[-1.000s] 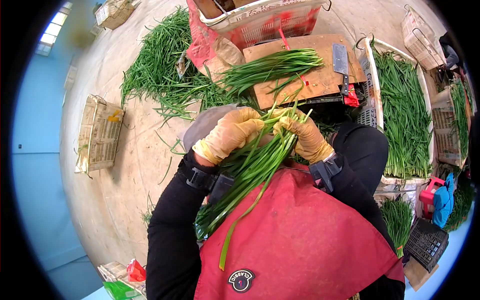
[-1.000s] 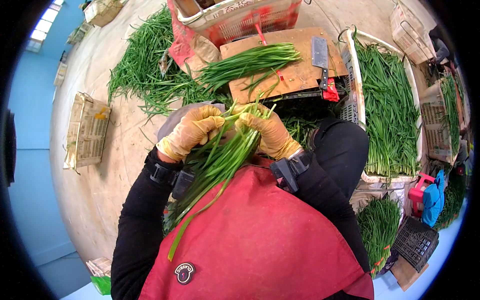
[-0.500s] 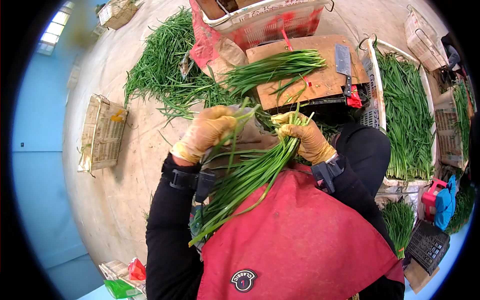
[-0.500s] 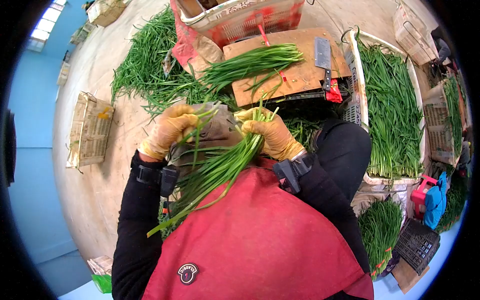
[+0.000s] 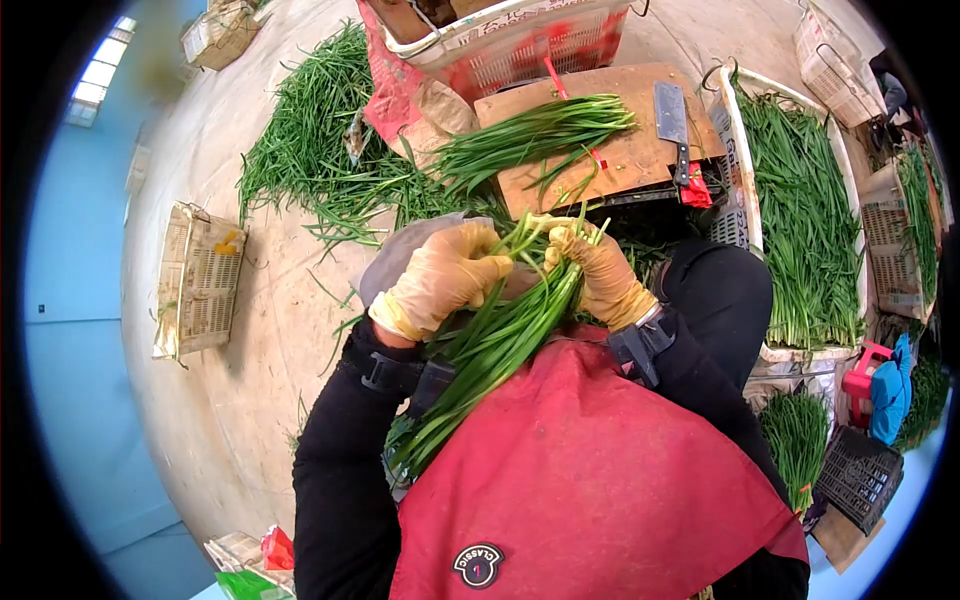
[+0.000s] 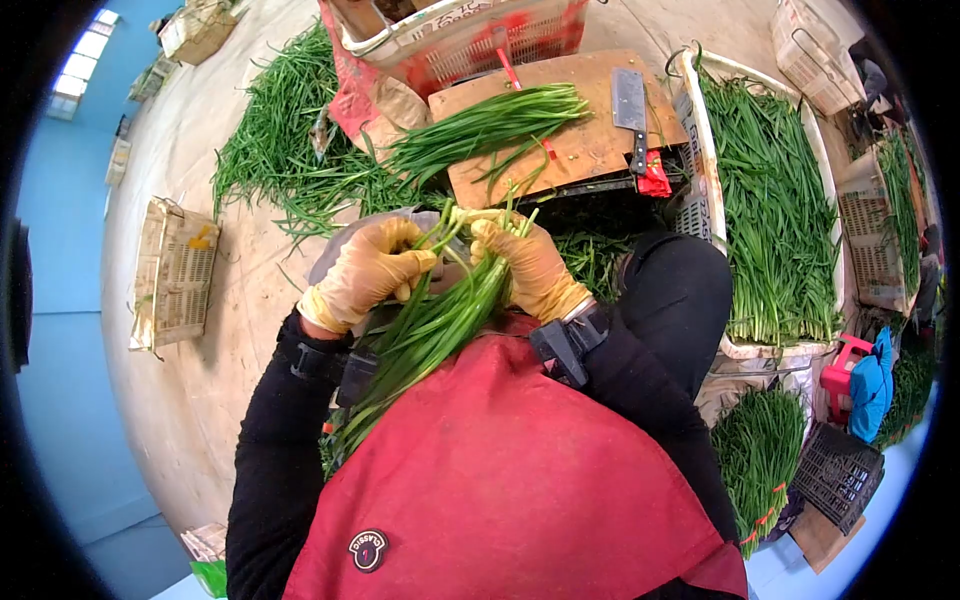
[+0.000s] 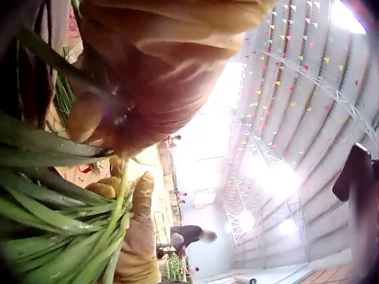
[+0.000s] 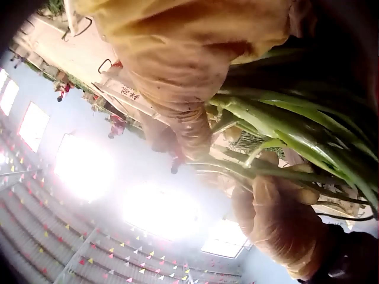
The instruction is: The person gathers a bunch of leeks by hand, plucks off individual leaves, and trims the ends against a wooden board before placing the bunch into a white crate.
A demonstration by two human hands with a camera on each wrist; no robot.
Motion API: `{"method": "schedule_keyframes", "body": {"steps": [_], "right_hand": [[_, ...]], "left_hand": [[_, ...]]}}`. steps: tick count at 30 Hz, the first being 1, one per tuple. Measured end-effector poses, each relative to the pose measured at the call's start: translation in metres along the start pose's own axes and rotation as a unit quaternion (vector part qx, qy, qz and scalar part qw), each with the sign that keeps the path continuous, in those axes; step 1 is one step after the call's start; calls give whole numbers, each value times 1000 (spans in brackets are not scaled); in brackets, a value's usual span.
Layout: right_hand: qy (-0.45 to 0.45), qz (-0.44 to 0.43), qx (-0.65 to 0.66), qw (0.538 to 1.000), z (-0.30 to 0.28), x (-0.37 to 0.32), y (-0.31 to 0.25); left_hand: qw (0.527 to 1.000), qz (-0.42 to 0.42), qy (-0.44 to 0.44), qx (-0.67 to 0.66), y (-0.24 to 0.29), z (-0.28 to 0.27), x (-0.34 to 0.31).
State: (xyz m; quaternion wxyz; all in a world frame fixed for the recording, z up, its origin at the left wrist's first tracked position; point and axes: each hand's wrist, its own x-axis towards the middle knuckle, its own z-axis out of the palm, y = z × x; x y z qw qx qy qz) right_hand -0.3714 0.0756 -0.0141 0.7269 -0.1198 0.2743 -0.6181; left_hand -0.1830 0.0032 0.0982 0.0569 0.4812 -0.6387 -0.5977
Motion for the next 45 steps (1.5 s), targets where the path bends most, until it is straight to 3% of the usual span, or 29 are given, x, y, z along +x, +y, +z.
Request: {"method": "schedule_keyframes", "body": {"steps": [4, 5, 8, 11, 15, 18, 22, 24, 28, 30, 35, 41, 45], "right_hand": [[-3, -2, -13, 1000, 4, -2, -1], [-9, -12, -25, 1000, 0, 1, 1], [-4, 10, -16, 1000, -2, -1, -2], [-58, 17, 18, 998, 0, -3, -8], [-76, 12, 44, 996, -5, -2, -4], [-45, 13, 36, 998, 15, -7, -11], [-104, 18, 61, 993, -6, -1, -6], [-118, 18, 82, 989, -9, -3, -7], [-3, -13, 40, 999, -1, 1, 3], [30, -8, 26, 999, -5, 4, 7], [63, -33, 38, 997, 0, 0, 9], [77, -42, 23, 996, 1, -2, 11], [83, -64, 1, 995, 4, -5, 9]], "left_hand": [[982, 92, 25, 163, -17, 12, 14], [985, 67, 14, 161, -11, 15, 11], [971, 120, 43, 203, -9, 17, 12], [987, 6, 43, 154, 18, 8, 7], [992, 12, -37, 121, 36, 8, 11], [994, 38, -99, 10, -5, 17, 43], [985, 34, -97, -138, -6, 23, 43], [995, 49, -49, -76, -12, 21, 46], [998, 38, -29, 49, 0, 26, 37], [973, 121, 11, 198, -2, 36, 38], [985, 56, 1, 160, 3, 40, 39], [984, 53, -3, 171, -4, 31, 38], [967, 25, -18, 254, 25, 19, 17]]}}
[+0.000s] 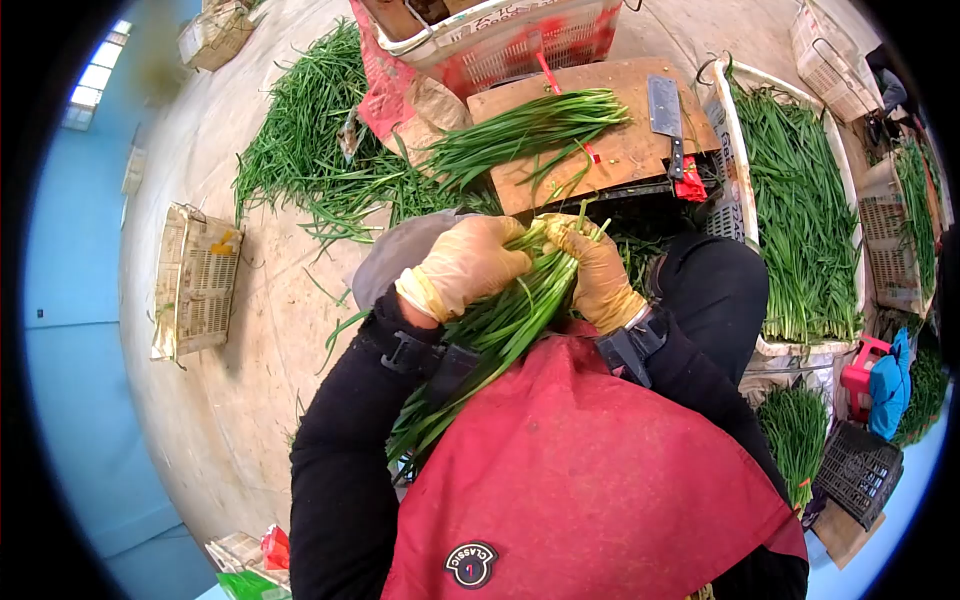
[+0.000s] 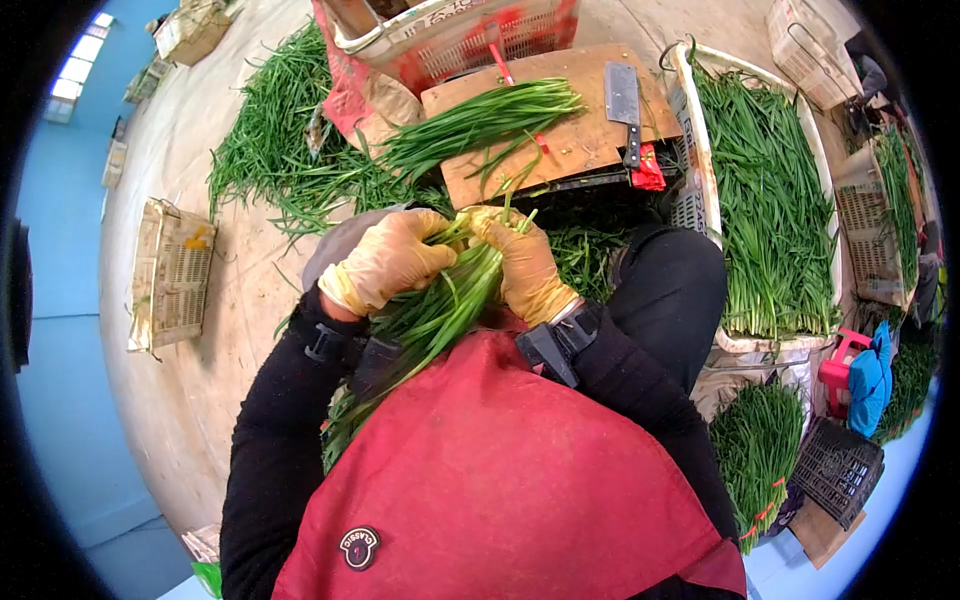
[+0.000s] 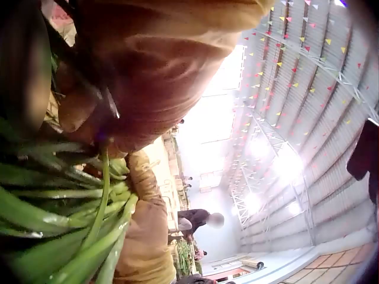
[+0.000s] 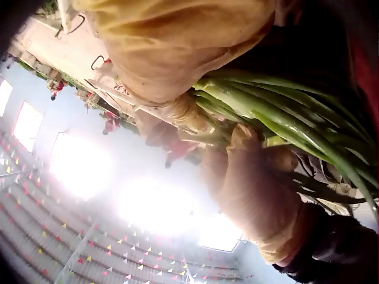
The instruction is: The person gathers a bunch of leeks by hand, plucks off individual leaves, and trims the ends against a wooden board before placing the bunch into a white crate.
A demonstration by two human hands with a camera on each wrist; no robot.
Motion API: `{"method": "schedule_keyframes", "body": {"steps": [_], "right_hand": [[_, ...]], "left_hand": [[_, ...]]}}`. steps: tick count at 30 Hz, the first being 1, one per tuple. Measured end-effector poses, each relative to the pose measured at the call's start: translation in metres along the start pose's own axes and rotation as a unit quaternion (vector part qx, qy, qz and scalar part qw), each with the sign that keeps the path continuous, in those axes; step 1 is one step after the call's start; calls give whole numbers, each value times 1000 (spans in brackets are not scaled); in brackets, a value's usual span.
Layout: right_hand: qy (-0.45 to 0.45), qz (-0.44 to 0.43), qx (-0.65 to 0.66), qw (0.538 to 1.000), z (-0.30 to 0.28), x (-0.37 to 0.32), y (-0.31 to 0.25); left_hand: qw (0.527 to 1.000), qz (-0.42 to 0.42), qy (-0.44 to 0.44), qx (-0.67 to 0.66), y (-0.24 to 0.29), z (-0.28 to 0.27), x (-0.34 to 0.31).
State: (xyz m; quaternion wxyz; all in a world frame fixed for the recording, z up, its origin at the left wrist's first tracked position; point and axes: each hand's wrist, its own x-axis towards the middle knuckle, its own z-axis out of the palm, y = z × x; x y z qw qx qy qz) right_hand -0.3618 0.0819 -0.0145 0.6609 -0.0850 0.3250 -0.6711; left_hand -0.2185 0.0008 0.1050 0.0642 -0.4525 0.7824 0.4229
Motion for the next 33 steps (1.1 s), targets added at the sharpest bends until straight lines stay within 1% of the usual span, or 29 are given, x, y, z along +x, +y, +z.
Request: {"method": "schedule_keyframes", "body": {"steps": [3, 4, 5, 7, 9, 11, 12, 13, 15, 16, 17, 19, 20, 21, 22, 23, 24, 25, 27, 29, 31, 32, 33], "right_hand": [[-5, -22, -21, 1000, -4, 1, 1], [-8, -29, -33, 999, -9, 2, 2], [-16, -31, -33, 999, -12, 2, 1], [-30, -36, -34, 998, -19, 3, 0], [-3, -40, -25, 999, -22, 3, 0], [27, -38, -8, 999, -22, 3, 0], [49, -19, -5, 999, -19, 1, -2], [47, -20, -1, 999, -20, 1, -2], [41, -19, 8, 999, -26, 2, -1], [43, -19, 22, 999, -27, 2, 0], [17, -15, 45, 999, -33, 4, -1], [12, -37, 37, 999, -48, 8, 3], [5, -25, 67, 997, -51, 10, 0], [7, -25, 65, 998, -53, 9, 0], [7, -24, 62, 998, -50, 8, -2], [5, -20, 58, 998, -47, 7, -4], [-10, -13, 60, 998, -46, 7, -7], [-5, -8, 76, 997, -50, 12, -4], [-2, -12, 82, 997, -49, 11, -5], [-6, -10, 84, 996, -55, 12, -3], [-16, -12, 90, 996, -58, 15, -2], [-17, -4, 88, 996, -58, 17, -2], [10, -16, 70, 997, -58, 16, 0]], "left_hand": [[998, -50, -38, -19, 1, -18, -10], [997, -25, -29, -59, -30, -14, -4], [998, -46, -25, -29, -25, -24, -10], [998, -23, 17, 47, -38, -46, -17], [973, 38, 103, 201, -64, -77, -21], [953, 123, 180, 209, -121, -120, -8], [942, 71, 233, 233, -125, -136, -9], [924, 18, 285, 256, -124, -151, -11], [875, -35, 320, 361, -128, -174, -8], [878, -120, 272, 376, -139, -189, -1], [878, -113, 263, 383, -151, -192, -4], [879, -94, 245, 399, -171, -190, -4], [853, -88, 266, 441, -164, -175, -1], [849, -21, 296, 438, -157, -160, -1], [879, 99, 285, 370, -150, -152, 8], [891, 214, 272, 295, -142, -141, 15], [948, 181, 204, 164, -115, -123, 11], [980, 146, 133, 30, -87, -103, 5], [987, 144, 28, -71, -74, -69, 4], [978, 169, -28, -118, -66, -44, -4], [976, 202, -78, -41, -67, -34, -6], [977, 194, -81, -31, -64, -30, -10], [979, 187, -84, -22, -58, -27, -15]]}}
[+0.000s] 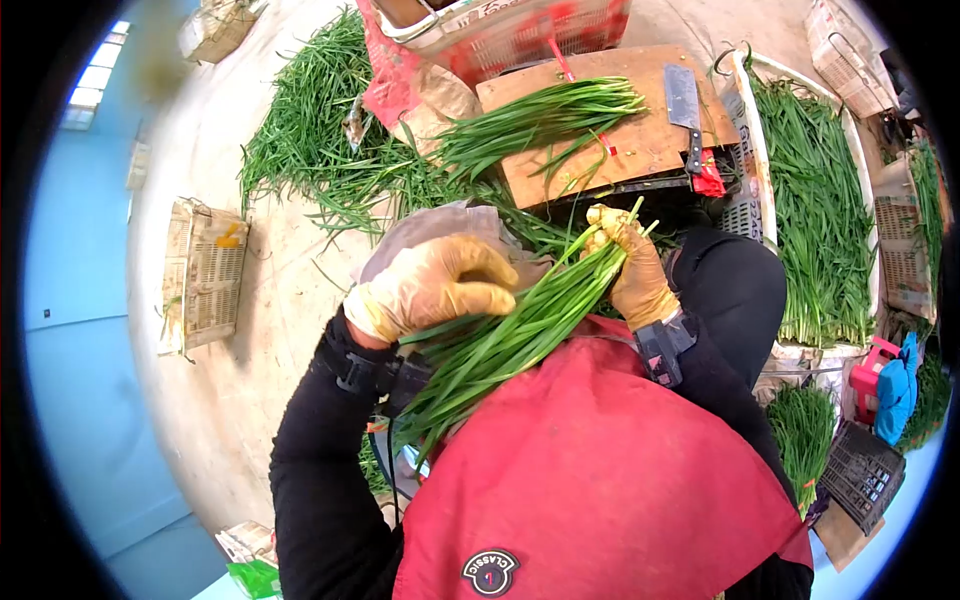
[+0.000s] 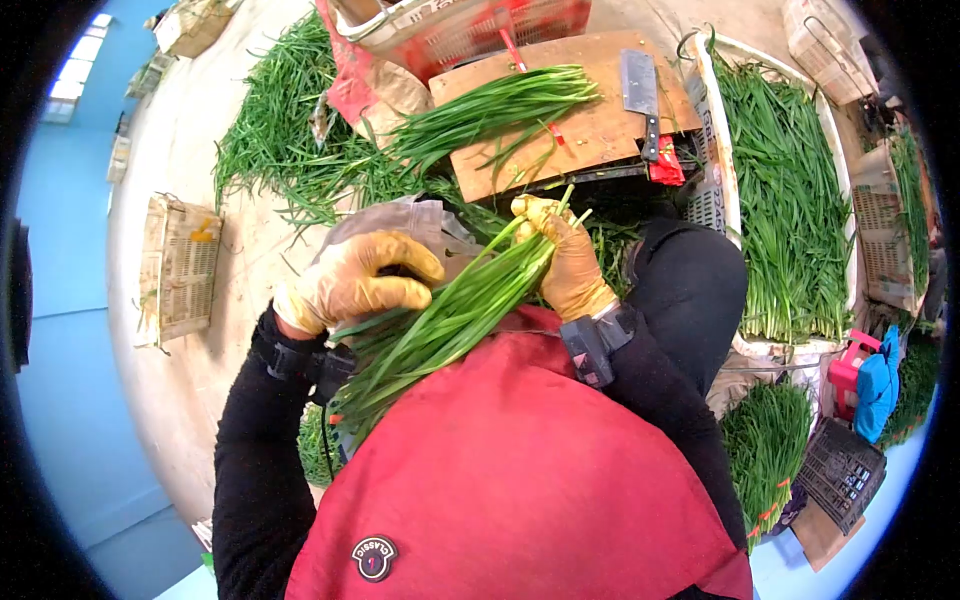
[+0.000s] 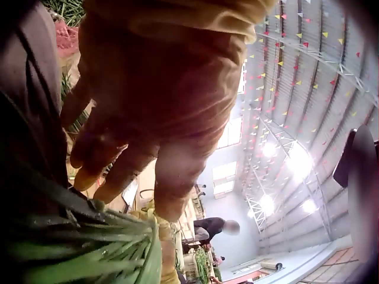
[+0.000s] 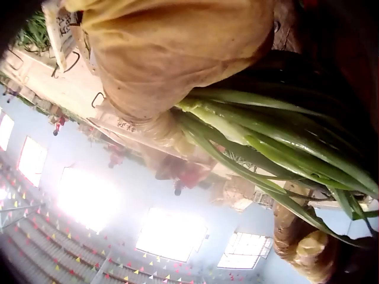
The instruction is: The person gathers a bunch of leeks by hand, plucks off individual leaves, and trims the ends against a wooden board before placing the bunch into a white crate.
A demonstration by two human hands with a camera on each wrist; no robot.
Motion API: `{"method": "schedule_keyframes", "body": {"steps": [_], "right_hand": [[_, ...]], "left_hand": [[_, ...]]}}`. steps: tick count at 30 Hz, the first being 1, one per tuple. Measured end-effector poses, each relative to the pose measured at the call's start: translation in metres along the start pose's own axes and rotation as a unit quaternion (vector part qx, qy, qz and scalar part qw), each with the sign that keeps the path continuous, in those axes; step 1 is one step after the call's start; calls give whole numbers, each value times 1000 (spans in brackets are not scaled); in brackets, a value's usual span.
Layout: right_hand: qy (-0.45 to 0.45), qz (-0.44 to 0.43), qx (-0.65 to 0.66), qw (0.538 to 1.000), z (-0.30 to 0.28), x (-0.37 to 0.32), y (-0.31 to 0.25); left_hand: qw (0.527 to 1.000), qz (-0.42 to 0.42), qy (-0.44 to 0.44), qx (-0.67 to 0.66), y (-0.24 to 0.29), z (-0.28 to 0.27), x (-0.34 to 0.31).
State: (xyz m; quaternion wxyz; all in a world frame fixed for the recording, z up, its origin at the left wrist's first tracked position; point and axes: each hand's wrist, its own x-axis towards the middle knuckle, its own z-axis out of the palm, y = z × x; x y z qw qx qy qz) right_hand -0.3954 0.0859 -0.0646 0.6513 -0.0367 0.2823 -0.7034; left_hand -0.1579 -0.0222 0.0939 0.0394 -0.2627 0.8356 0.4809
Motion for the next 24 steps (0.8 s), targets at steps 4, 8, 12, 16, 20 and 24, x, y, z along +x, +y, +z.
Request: {"method": "schedule_keyframes", "body": {"steps": [4, 8, 12, 16, 20, 24], "right_hand": [[-6, 4, 10, 1000, 9, -2, -3], [-8, 23, 10, 1000, 6, -4, -5], [-4, 10, -18, 1000, 9, -4, -6], [-12, 0, -13, 1000, 4, -3, -3], [-32, 6, 5, 999, 2, -3, -3], [-27, 16, 31, 999, 2, -2, -2]], "left_hand": [[999, 29, 24, 22, 0, 18, -1], [997, -9, 82, 10, -2, 30, -2], [994, 15, 100, 35, 13, 31, -2], [989, 80, 84, 96, 4, 34, -1], [992, 31, 98, 78, 8, 34, -5], [979, 14, 203, -12, -1, 47, -11]]}}
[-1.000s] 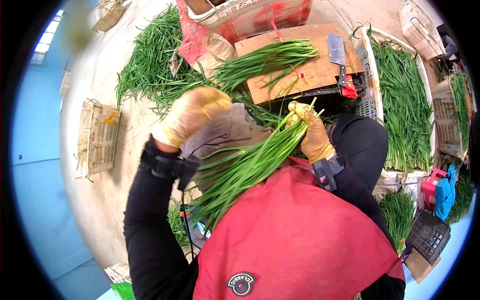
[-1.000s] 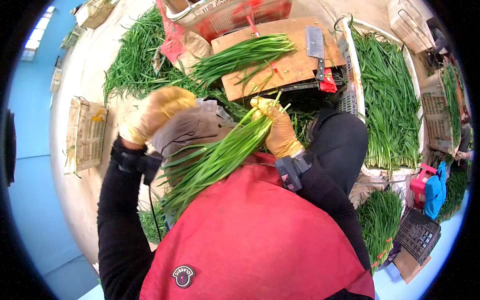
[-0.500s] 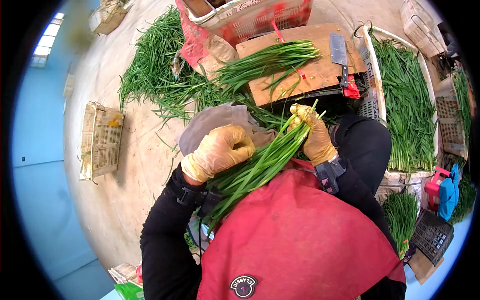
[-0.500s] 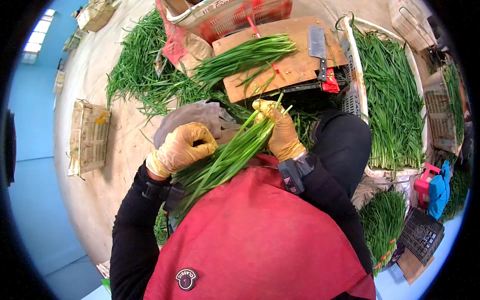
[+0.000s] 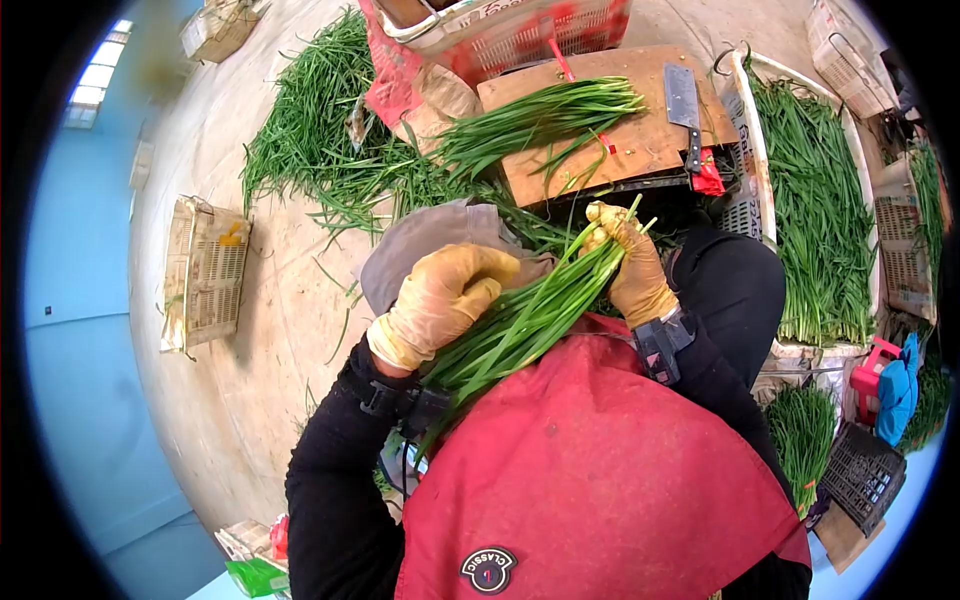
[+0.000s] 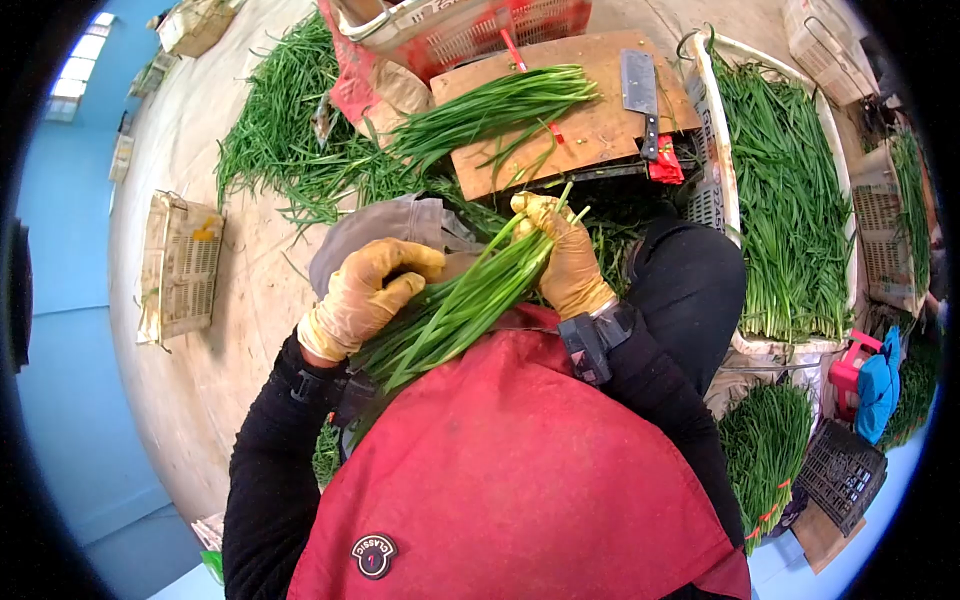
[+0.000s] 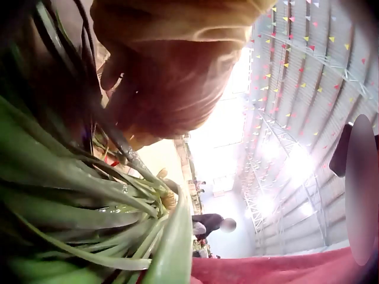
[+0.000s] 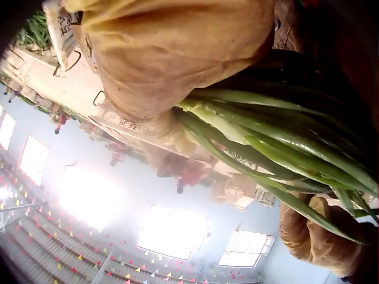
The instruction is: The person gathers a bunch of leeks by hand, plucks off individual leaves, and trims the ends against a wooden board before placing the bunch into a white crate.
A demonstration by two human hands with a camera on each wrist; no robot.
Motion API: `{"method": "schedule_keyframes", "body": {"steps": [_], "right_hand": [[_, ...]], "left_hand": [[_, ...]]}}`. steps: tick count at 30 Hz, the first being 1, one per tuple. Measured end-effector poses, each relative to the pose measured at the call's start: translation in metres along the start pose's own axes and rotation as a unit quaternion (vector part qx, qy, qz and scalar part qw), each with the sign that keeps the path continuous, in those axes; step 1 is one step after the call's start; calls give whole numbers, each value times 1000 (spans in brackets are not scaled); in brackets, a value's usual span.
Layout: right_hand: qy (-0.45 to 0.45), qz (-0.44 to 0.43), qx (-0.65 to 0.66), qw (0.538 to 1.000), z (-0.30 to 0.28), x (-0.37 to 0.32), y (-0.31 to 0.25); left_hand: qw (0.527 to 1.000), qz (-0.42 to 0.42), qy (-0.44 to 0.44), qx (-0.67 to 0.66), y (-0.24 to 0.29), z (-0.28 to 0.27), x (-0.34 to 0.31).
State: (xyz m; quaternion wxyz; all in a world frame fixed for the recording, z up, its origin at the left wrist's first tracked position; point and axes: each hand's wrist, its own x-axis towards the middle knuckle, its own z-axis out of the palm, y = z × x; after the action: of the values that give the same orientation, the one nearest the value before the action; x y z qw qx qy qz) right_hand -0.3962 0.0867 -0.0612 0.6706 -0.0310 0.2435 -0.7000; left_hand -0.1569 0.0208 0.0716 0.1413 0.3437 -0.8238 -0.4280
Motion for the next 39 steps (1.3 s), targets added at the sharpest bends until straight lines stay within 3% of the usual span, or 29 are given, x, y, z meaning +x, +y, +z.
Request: {"method": "schedule_keyframes", "body": {"steps": [2, 6, 10, 17, 26, 32, 35, 39], "right_hand": [[3, -6, -5, 1000, 1, -1, -1], [12, -15, -10, 1000, 4, -1, 0], [5, -6, -4, 1000, 1, 0, 0], [12, -9, -17, 1000, 2, -2, 0], [25, -15, -37, 999, 7, -4, -2], [16, -16, -35, 999, 9, -5, -3], [2, -12, -27, 1000, 8, -5, -3], [-8, -15, -28, 999, 4, -3, -2]], "left_hand": [[1000, -3, 25, 2, 5, -7, -5], [986, 57, -83, 133, 11, -13, -5], [986, 44, -65, 148, 8, 0, -3], [984, 101, -48, 141, 8, 0, 1], [984, 67, -91, 141, 12, 3, 10], [995, -12, -68, 70, 8, 2, 6], [972, -180, -83, -125, 11, 2, 2], [943, -264, -88, -185, 15, -4, 2]]}}
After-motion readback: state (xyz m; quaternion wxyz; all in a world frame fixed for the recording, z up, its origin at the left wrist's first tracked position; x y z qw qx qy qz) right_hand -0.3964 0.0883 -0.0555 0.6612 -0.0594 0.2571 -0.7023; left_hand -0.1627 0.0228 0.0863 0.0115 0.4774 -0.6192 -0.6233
